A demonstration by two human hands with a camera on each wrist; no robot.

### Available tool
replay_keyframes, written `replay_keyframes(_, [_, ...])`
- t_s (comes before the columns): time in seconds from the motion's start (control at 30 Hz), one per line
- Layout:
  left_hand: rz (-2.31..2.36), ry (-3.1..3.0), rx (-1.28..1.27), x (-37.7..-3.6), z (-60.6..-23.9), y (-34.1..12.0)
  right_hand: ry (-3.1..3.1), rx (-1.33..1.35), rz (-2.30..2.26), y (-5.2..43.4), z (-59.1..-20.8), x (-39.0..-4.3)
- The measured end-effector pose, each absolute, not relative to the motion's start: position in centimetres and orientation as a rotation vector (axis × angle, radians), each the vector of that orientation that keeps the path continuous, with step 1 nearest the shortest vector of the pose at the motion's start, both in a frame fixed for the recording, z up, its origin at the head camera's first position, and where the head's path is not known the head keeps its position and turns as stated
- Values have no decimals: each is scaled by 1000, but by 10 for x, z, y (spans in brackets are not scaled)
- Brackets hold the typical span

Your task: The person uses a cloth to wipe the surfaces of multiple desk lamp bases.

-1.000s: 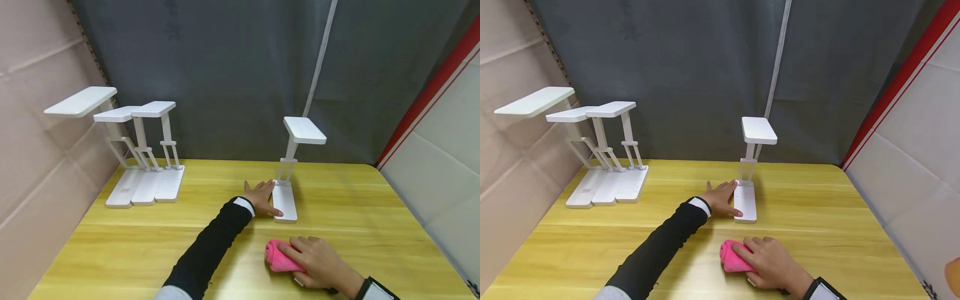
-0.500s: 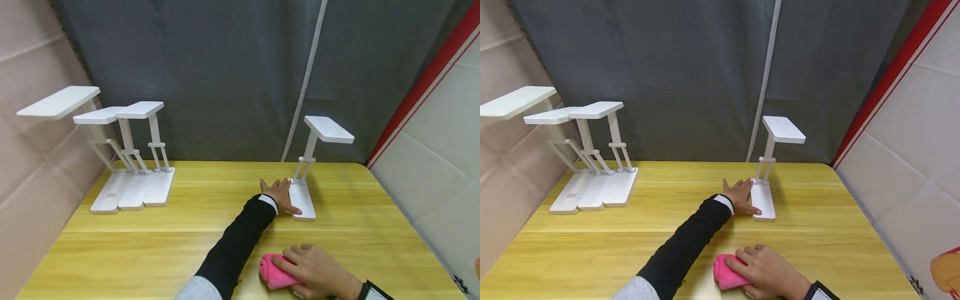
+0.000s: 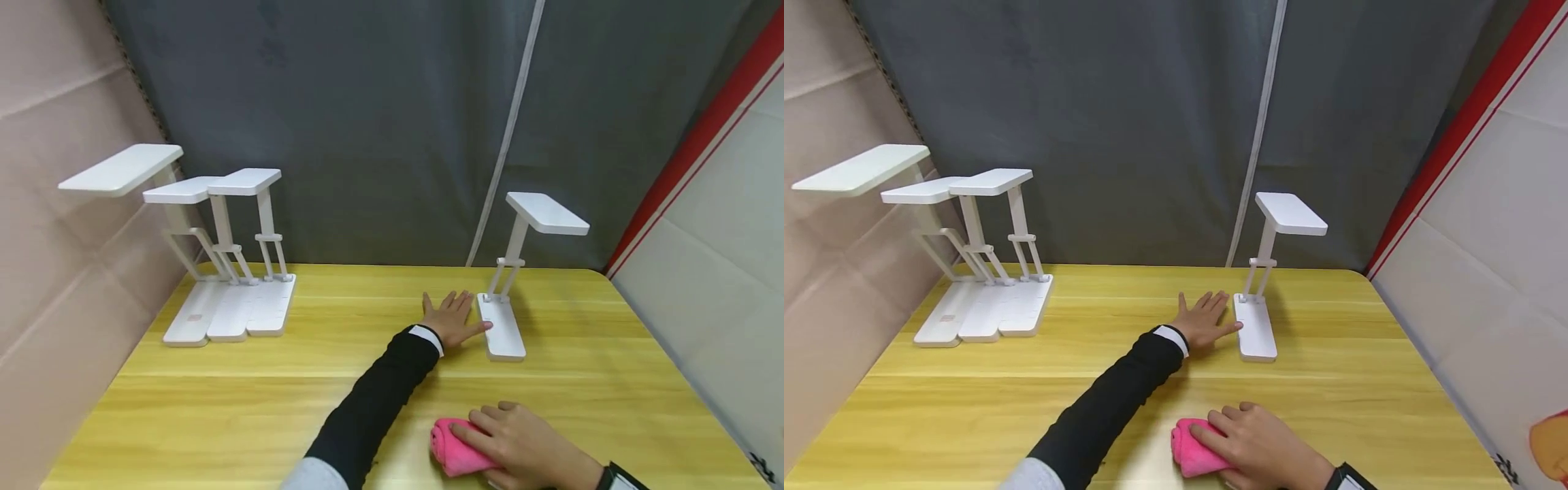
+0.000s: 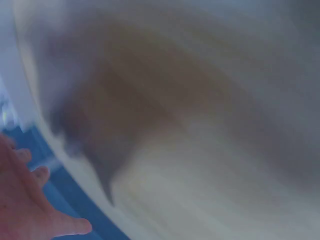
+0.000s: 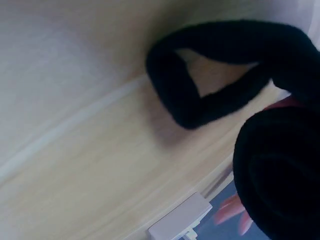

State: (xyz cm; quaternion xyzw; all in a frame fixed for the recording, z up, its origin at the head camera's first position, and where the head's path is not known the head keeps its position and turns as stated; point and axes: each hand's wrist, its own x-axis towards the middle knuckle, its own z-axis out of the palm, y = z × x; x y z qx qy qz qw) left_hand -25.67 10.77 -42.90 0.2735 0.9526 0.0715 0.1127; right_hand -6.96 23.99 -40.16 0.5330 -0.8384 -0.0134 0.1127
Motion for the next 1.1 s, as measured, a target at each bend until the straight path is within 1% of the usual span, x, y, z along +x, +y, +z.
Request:
replay_keyframes(0.1, [340,2808,789,-267,-422,66,-2469,1553,-34,247,-400,-70])
replay_keyframes(0.27, [356,2901,685,-284,-415,-34,-2422,1515,38,256,-402,-74])
replay_keyframes(0.37, [314,2946,591,-287,-414,-91,-2366,1489,102,257,-404,-79])
replay_keyframes(0.53, [309,2971,530,-291,-413,-162,-2320,1460,152,251,-405,-83])
replay_keyframes(0.63, [317,2970,539,-294,-413,-196,-2327,1462,146,246,-405,-83])
replay_keyframes(0.8, [303,2942,555,-292,-412,-226,-2308,1454,146,242,-409,-82])
replay_keyframes(0.9, [281,2963,548,-290,-411,-230,-2335,1443,160,244,-409,-81])
replay_keyframes(1.1, [203,3028,645,-290,-410,-223,-2363,1409,160,247,-409,-81])
